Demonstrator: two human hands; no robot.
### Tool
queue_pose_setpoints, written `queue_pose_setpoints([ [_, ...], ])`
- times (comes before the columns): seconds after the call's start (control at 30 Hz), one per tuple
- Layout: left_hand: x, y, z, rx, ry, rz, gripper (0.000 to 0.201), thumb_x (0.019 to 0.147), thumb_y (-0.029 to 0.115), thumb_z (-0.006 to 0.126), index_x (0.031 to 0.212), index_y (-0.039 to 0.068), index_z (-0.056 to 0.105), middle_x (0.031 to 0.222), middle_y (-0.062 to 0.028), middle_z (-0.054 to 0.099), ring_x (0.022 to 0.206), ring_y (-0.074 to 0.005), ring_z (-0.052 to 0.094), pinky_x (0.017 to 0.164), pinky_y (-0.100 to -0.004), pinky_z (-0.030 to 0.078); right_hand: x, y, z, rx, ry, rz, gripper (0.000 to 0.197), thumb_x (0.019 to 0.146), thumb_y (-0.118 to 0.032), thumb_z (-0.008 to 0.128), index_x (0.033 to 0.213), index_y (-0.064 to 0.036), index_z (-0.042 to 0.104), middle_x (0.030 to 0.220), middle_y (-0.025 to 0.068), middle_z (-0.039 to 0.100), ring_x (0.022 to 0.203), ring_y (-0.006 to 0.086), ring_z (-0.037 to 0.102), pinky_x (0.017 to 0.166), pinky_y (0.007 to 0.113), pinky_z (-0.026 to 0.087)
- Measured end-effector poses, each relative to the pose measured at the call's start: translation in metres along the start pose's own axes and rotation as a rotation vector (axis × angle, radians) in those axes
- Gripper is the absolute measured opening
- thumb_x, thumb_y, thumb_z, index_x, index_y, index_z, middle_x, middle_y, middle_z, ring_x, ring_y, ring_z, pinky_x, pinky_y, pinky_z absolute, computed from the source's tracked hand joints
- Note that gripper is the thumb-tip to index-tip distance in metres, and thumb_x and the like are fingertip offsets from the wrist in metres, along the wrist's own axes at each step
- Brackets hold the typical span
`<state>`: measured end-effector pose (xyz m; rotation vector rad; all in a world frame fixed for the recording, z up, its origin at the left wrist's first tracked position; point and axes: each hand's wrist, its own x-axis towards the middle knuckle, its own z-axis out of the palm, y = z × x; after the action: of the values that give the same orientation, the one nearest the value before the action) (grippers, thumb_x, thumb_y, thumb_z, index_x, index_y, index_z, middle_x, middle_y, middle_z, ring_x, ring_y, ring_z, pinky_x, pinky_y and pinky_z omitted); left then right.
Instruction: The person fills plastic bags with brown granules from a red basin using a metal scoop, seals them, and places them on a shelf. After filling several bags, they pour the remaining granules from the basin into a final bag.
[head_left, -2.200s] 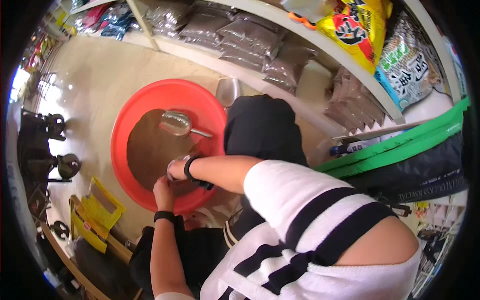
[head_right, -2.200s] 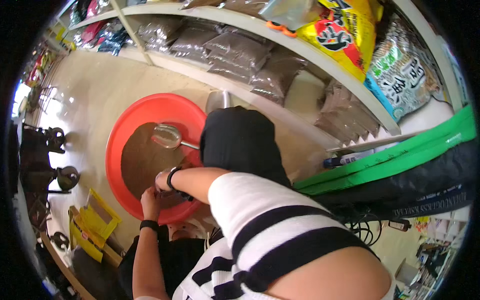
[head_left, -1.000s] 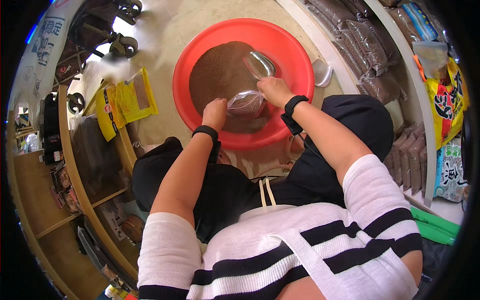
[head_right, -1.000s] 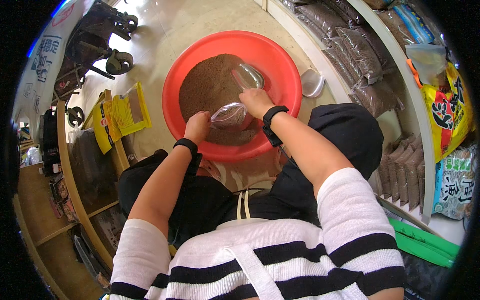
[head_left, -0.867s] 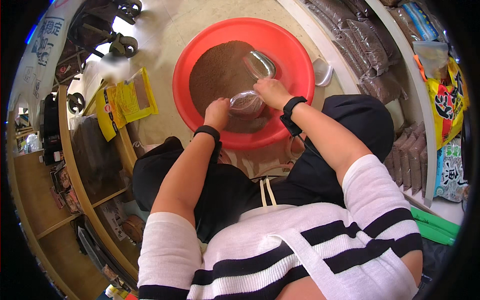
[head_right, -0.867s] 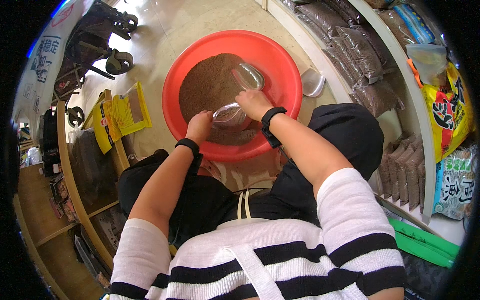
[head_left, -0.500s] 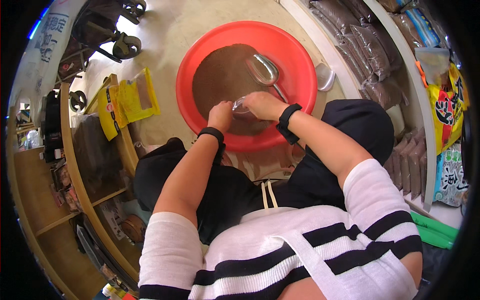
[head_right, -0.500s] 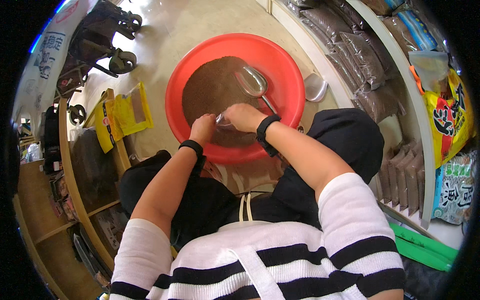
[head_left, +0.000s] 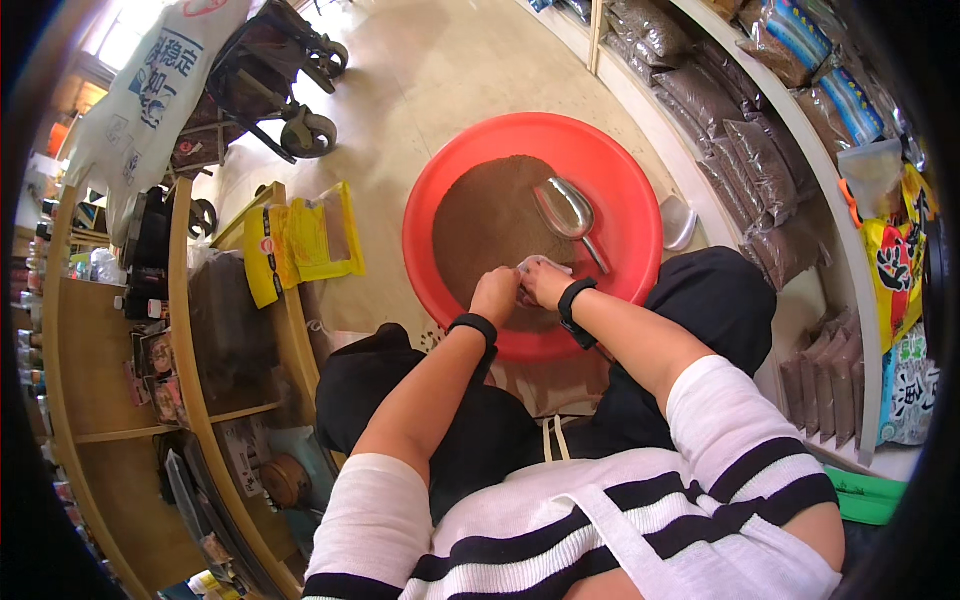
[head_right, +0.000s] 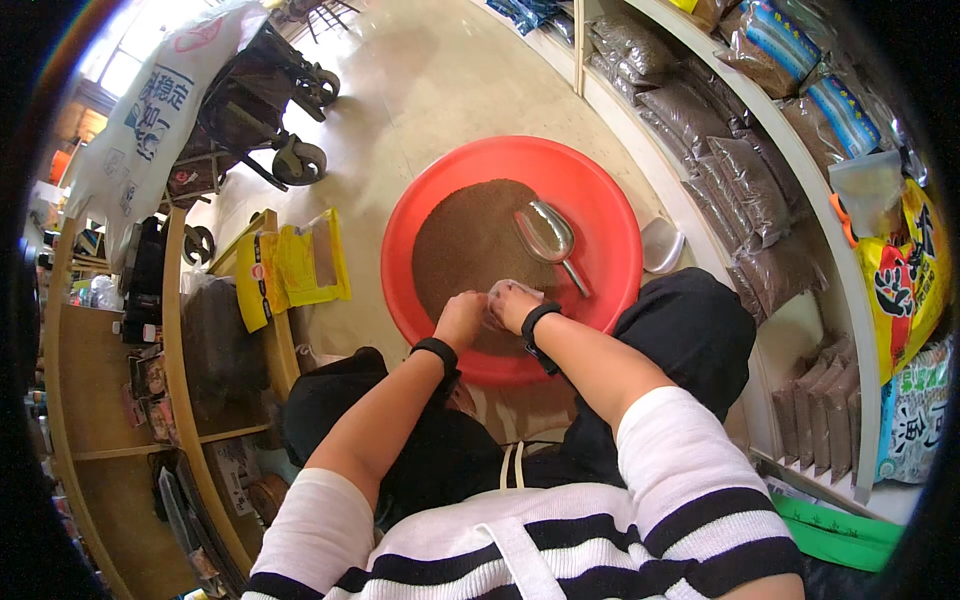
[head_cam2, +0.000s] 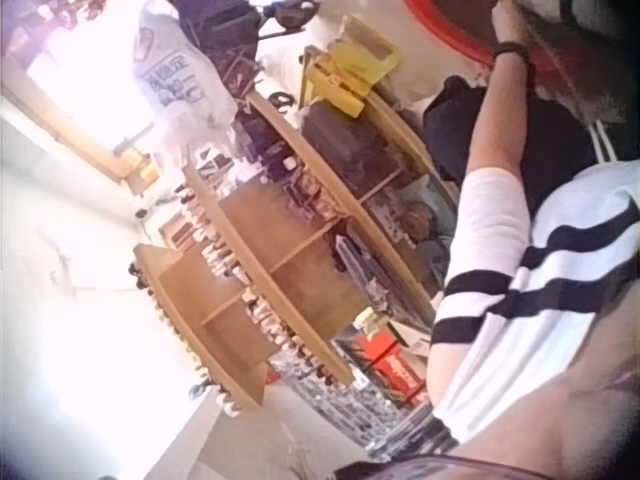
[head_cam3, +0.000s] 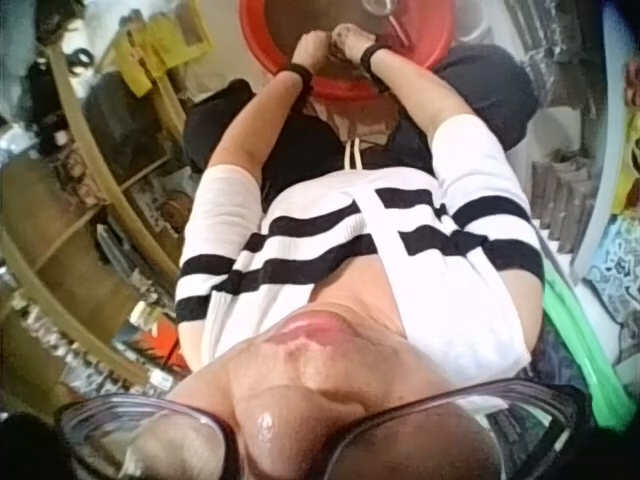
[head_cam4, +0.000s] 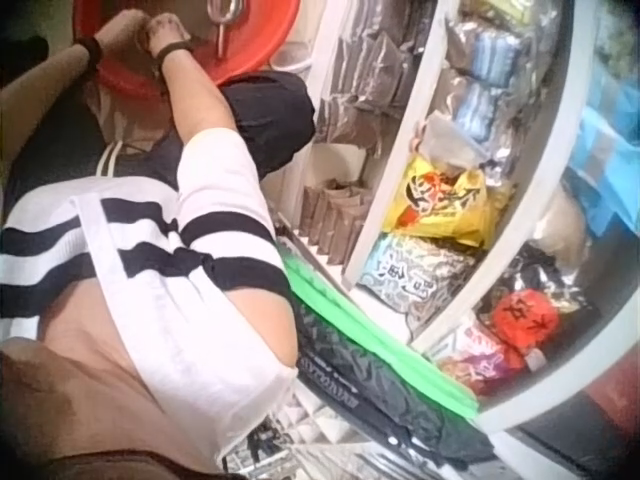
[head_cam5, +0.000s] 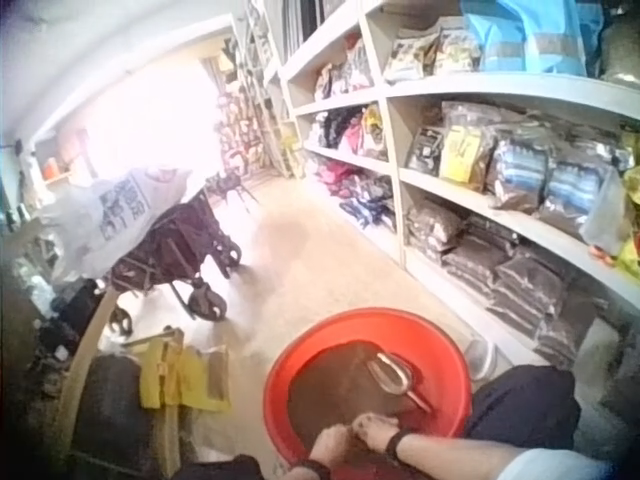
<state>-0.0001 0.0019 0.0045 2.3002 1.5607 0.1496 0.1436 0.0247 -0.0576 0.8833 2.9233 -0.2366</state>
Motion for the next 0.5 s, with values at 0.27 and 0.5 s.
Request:
queue_pose_setpoints([
  [0.27, -0.003, -0.006, -0.003, -0.031, -0.036, -0.113, 0.009, 0.071, 0.000, 0.054, 0.078, 0.003, 0.059, 0.082, -0.0182, 0.059, 0.080, -0.0354, 0.059, 0.071, -0.0410, 0.049, 0.003, 0.011, -0.023, 0.592, -0.051, 0.218, 0.021, 0.080, -0.013, 0.049, 0.095, -0.0022, 0.058, 0.095, 0.0197, 0.059, 0.088, 0.0354, 0.057, 0.076, 0.042, 0.045],
  [0.5, -0.004, -0.010, -0.005, -0.034, -0.002, -0.096, 0.011, 0.071, -0.002, 0.054, 0.080, 0.003, 0.057, 0.087, -0.0180, 0.059, 0.081, -0.0352, 0.059, 0.072, -0.0413, 0.049, 0.004, 0.033, -0.058, 0.984, 0.004, 0.450, 0.021, 0.083, -0.018, 0.051, 0.091, 0.0001, 0.057, 0.087, 0.0203, 0.060, 0.088, 0.0361, 0.057, 0.077, 0.039, 0.044],
])
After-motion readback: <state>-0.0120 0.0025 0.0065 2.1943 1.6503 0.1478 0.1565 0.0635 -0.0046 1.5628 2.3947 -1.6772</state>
